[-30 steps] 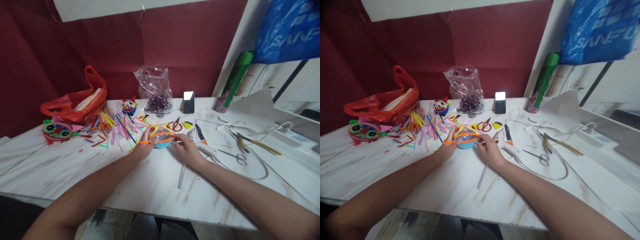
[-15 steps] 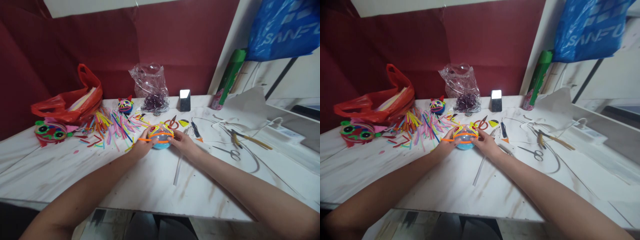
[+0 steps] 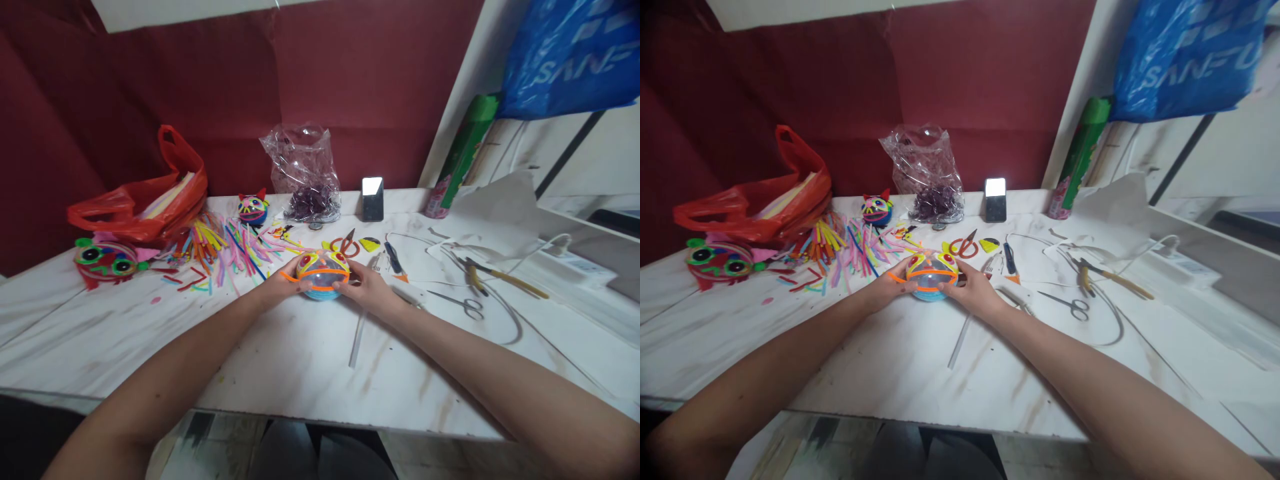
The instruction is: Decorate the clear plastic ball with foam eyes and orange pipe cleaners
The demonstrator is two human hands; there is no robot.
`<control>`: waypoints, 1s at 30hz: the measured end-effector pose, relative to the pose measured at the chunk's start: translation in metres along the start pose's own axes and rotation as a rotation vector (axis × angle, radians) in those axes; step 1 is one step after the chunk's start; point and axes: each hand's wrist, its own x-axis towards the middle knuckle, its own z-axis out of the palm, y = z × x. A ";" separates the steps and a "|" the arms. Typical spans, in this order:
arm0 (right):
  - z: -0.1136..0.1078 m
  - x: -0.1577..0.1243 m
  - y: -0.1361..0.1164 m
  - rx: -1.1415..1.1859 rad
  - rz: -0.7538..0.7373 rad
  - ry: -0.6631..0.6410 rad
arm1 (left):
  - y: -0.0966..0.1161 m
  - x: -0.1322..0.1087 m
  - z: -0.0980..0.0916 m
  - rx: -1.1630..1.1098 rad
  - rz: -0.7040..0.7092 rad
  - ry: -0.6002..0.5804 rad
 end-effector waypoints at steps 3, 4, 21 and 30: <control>0.000 0.000 0.003 -0.012 -0.001 -0.016 | -0.003 0.000 -0.004 0.020 0.003 -0.008; 0.001 0.000 0.004 -0.017 -0.009 -0.018 | -0.004 0.000 -0.006 0.024 0.009 -0.011; -0.006 0.001 -0.008 0.463 0.308 -0.113 | 0.008 -0.006 0.017 -0.167 -0.124 0.320; -0.006 0.000 -0.008 0.495 0.348 -0.152 | 0.004 -0.008 0.008 -0.191 -0.172 0.220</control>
